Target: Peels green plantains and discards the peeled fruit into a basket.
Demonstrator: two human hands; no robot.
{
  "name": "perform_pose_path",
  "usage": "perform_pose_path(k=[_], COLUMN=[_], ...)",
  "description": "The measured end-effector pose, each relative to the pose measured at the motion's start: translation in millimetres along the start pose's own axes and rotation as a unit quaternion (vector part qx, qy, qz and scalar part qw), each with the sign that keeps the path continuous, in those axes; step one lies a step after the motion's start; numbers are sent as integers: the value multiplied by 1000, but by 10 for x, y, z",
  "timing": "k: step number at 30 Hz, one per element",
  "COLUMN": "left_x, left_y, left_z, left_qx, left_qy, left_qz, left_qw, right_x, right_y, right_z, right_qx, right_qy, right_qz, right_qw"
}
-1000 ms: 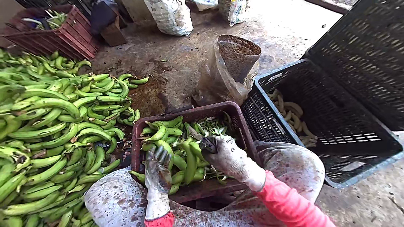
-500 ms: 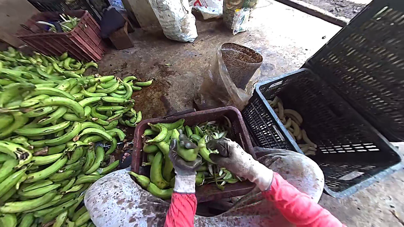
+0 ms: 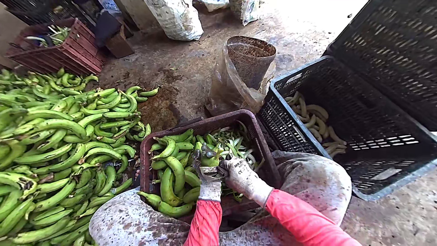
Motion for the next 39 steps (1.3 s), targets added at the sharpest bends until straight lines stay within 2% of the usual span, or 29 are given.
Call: perform_pose_path(k=[3,6,9,10,12,13,14,17,19,21,24,28,33,35,37,39], left_x=[-92,-183,-159,-150,-148,-141,-137,-183,-229,-262,-307,-350,-376,-403,-442,-451], left_y=[44,203,272,273,266,247,227,217,227,251,371,394,486,505,491,463], left_z=[-79,-144,-143,-124,-92,-77,-63,-2,53,74,138,267,355,372,362,358], left_qx=[55,58,59,63,55,37,28,110,184,263,417,478,497,531,569,574], left_qy=[85,104,68,47,15,-2,-12,21,33,18,19,-43,-96,-98,-68,-28], left_qz=[12,18,-21,-31,-35,-37,-38,-10,7,32,88,113,175,183,180,161], left_qw=[995,993,996,996,998,999,999,994,982,964,905,870,845,822,800,803], right_x=[215,323,184,123,15,-19,-54,-124,-93,-72,-30,5,-94,-64,-6,-19], right_y=[431,757,542,437,251,189,154,190,216,212,259,261,183,184,205,166], right_z=[63,-12,-140,-136,-64,-26,-8,34,98,146,165,141,276,230,182,55], right_qx=[40,73,188,272,444,499,520,460,474,511,557,606,541,553,580,602], right_qy=[0,-10,2,-13,-57,-77,-102,-118,-113,-110,-88,-61,-191,-141,-73,-13], right_qz=[83,155,92,58,-4,-17,-13,94,136,130,108,105,112,115,118,104], right_qw=[996,985,978,960,894,863,848,875,863,843,818,786,811,813,803,791])
Point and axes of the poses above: each hand's wrist, its own x-axis towards the middle knuckle, its own z-axis out of the palm, y = z × x, the point moved 7 cm from there along x, towards the middle knuckle, and after that the axes turned 1 degree about -y, right-handed, at the moved point
